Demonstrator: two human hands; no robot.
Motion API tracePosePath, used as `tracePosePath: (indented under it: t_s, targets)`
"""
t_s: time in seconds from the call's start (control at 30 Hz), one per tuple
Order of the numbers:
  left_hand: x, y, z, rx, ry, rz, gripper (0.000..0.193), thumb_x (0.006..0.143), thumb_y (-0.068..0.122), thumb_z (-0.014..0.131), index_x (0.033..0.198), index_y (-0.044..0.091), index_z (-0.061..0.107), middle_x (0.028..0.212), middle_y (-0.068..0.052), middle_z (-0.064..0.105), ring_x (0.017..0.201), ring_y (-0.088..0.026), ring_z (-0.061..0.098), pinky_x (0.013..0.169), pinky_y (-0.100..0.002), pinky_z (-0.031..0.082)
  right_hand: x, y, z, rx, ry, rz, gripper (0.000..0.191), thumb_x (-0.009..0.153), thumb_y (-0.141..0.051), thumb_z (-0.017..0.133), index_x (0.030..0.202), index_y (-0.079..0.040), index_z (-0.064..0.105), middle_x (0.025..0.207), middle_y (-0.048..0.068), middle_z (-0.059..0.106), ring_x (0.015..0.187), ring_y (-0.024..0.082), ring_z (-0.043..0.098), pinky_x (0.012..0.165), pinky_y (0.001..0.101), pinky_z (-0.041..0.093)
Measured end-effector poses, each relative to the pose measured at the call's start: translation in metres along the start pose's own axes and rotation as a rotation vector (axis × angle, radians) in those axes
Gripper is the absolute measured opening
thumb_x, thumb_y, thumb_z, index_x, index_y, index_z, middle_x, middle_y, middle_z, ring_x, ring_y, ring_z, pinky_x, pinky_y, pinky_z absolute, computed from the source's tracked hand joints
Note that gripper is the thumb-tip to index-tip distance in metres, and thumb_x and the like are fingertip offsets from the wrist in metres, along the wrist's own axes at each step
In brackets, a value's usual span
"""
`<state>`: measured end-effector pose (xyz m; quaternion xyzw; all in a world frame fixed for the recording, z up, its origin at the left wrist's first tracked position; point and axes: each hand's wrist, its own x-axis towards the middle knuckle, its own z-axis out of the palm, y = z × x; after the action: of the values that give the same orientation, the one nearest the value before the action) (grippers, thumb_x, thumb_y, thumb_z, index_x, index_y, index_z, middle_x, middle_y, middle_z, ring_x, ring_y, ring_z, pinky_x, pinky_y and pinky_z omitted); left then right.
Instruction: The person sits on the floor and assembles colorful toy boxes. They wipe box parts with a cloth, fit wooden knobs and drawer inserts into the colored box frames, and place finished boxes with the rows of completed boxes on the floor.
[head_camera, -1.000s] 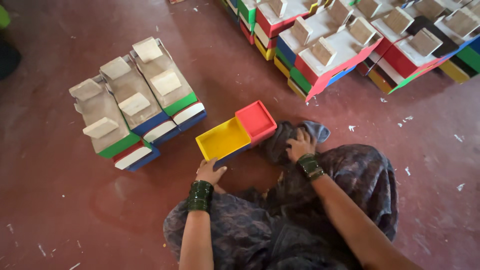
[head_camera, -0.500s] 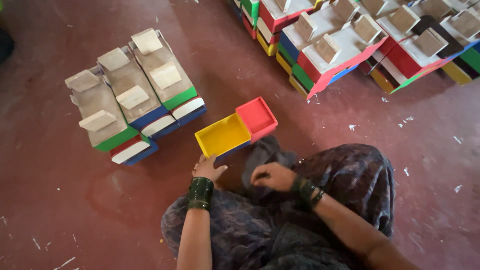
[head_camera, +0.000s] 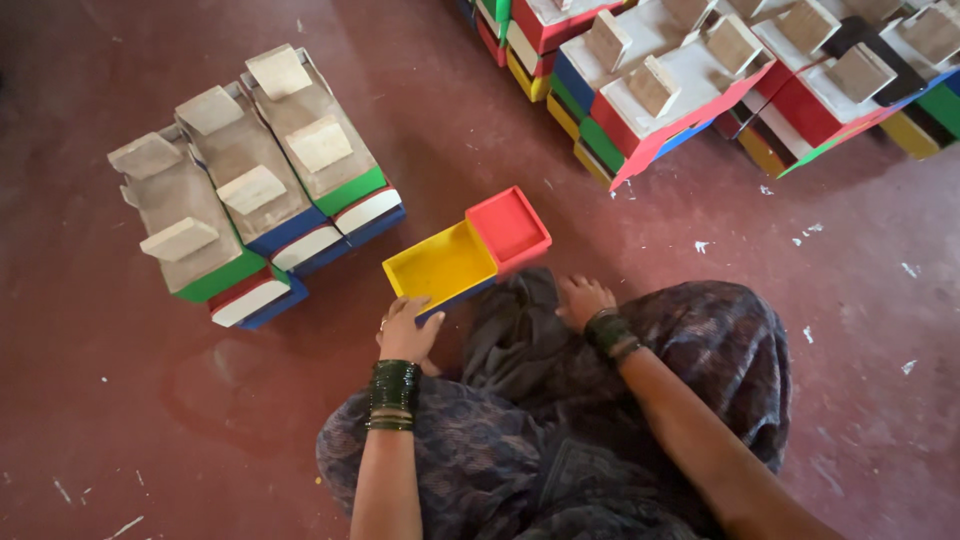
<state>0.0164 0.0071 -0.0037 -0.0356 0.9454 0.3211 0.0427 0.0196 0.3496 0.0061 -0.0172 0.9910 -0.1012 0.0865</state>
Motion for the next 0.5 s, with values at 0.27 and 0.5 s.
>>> tracePosePath:
  t_s: [0.27, 0.5]
  targets:
    - [-0.02, 0.036, -0.031, -0.293, -0.149, 0.144, 0.051, 0.083, 0.029, 0.081, 0.129, 0.013, 0.067, 0.127, -0.011, 0.071, 0.112, -0.028, 0.069, 0.095, -0.039, 0.055, -0.015, -0.039, 0.005, 0.476, 0.145, -0.325, 0.02, 0.087, -0.024, 0.067, 0.103, -0.013, 0.071, 0.11, 0.014, 0.07, 0.11, 0.037, 0.065, 0.095, 0.0471, 0.053]
    - [-0.034, 0.072, -0.028, -0.415, -0.399, 0.292, 0.047, 0.08, 0.024, 0.084, 0.121, 0.005, 0.071, 0.109, -0.013, 0.076, 0.096, -0.019, 0.073, 0.084, -0.033, 0.056, -0.056, -0.089, -0.057, 0.618, 0.306, -0.554, 0.018, 0.086, -0.017, 0.075, 0.096, -0.005, 0.065, 0.101, 0.016, 0.068, 0.1, 0.038, 0.065, 0.089, 0.0468, 0.052]
